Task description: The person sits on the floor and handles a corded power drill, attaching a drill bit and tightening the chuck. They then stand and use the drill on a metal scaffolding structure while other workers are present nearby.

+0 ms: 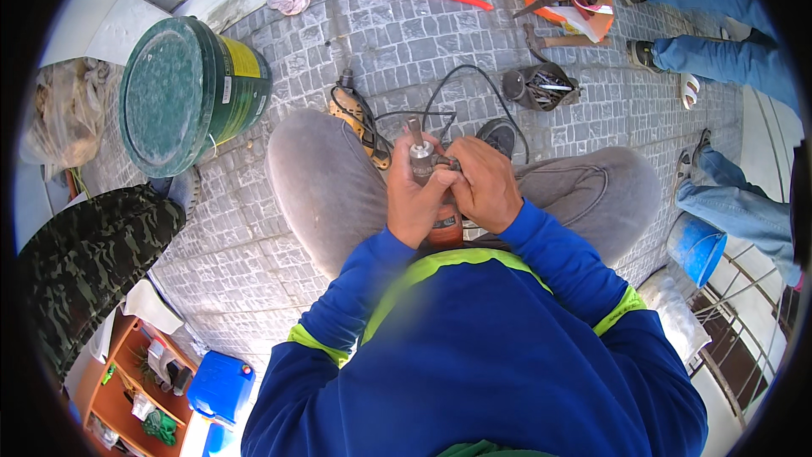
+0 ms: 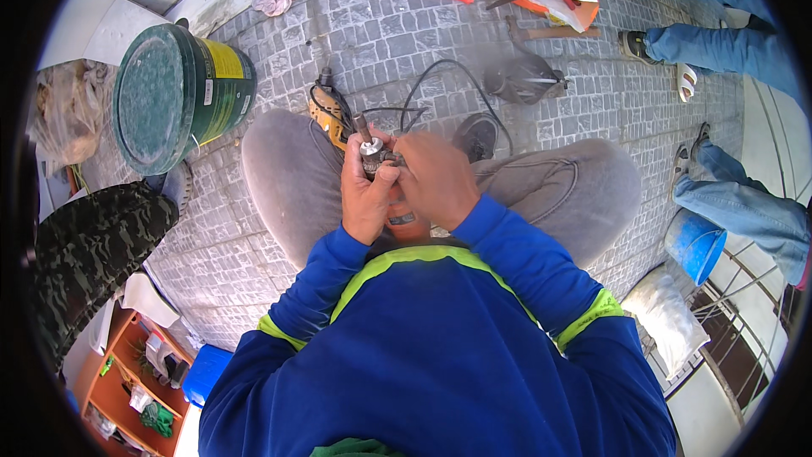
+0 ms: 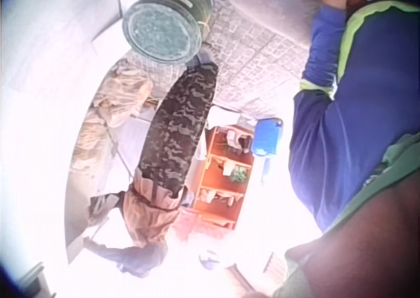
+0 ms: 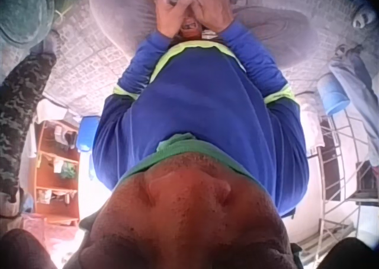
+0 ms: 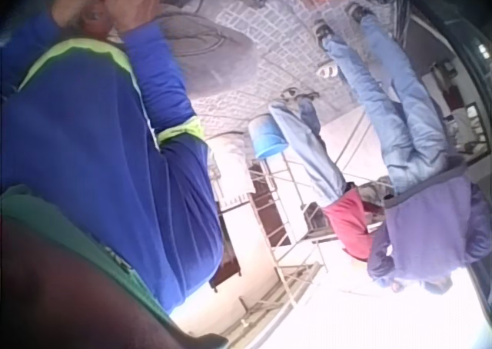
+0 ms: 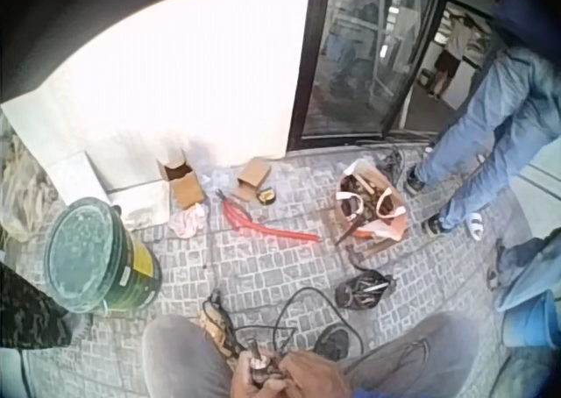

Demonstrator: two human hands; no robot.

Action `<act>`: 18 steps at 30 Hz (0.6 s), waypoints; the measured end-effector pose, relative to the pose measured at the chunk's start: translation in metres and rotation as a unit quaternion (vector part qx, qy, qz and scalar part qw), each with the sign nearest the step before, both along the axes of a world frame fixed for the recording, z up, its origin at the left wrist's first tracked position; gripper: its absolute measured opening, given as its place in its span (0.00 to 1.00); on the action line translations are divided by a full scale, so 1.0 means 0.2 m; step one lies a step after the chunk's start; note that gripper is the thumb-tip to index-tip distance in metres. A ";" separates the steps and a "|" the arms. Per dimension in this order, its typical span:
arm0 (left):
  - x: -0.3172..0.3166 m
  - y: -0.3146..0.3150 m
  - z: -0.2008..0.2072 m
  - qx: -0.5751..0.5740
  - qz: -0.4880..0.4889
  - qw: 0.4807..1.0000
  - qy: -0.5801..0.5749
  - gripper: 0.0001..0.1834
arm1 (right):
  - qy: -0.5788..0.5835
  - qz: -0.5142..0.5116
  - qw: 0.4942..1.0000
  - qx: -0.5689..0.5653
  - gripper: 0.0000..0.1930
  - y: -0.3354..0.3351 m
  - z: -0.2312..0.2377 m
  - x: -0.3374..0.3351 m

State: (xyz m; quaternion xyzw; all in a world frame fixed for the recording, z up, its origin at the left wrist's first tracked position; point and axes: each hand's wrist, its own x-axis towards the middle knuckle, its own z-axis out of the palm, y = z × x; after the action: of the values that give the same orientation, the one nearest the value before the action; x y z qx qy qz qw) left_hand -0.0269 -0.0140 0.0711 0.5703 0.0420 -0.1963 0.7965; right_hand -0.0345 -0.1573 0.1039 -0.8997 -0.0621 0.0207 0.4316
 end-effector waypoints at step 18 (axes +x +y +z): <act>0.01 -0.06 -0.01 0.074 0.034 0.996 0.035 0.17 | 0.093 -0.140 0.982 0.087 0.09 0.07 -0.04 -0.07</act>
State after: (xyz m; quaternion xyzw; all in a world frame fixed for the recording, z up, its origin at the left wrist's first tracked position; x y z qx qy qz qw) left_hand -0.0256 -0.0258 0.0700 0.6187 0.1041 -0.1852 0.7564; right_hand -0.0486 -0.1437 0.0958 -0.8527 0.1032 0.0381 0.5108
